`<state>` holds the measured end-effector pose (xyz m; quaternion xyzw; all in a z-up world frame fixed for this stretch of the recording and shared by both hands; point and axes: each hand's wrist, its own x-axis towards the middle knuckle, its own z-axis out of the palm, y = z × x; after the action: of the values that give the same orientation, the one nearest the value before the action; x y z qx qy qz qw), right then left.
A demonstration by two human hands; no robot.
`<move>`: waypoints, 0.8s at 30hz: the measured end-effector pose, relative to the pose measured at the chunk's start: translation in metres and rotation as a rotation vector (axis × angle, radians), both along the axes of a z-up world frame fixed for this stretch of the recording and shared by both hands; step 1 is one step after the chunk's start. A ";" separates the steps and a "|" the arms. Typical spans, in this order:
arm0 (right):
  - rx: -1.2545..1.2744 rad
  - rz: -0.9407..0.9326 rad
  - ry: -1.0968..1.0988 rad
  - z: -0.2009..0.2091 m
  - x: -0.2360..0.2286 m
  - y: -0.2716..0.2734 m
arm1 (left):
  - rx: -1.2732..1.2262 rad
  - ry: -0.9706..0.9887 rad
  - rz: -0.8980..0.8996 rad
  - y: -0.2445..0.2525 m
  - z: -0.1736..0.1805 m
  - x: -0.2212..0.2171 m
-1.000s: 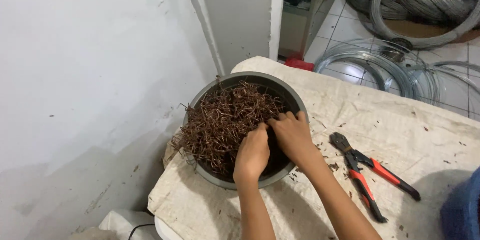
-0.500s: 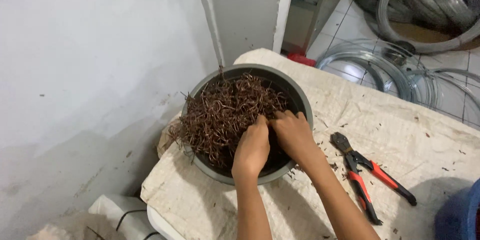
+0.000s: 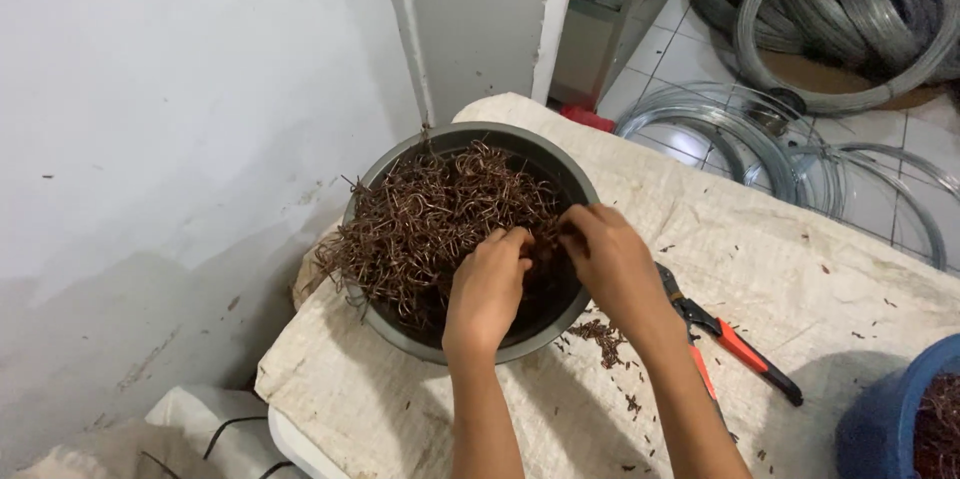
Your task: Sorting and cutting small copper wire pieces from one bowl to another using wire cutters
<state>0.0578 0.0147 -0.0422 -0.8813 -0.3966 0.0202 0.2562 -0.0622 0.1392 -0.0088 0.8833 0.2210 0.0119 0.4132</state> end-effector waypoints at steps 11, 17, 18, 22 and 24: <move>0.152 -0.061 0.122 0.006 -0.001 -0.009 | 0.021 -0.084 -0.059 -0.003 0.006 0.004; 0.009 -0.060 0.224 0.015 -0.007 -0.022 | 0.049 -0.093 -0.156 -0.008 0.003 0.008; -0.043 -0.026 0.209 0.019 -0.009 -0.025 | 0.035 -0.093 -0.180 -0.010 0.008 0.008; -0.193 -0.011 0.158 0.018 -0.009 -0.054 | 0.014 -0.154 -0.243 -0.026 0.008 0.020; -0.138 -0.001 0.248 0.022 -0.009 -0.072 | 0.067 -0.211 -0.277 -0.039 0.006 0.028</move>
<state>0.0487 -0.0578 -0.0200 -0.8879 -0.3591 0.1559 0.2418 -0.0337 0.1001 -0.0029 0.9124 0.0522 0.0549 0.4023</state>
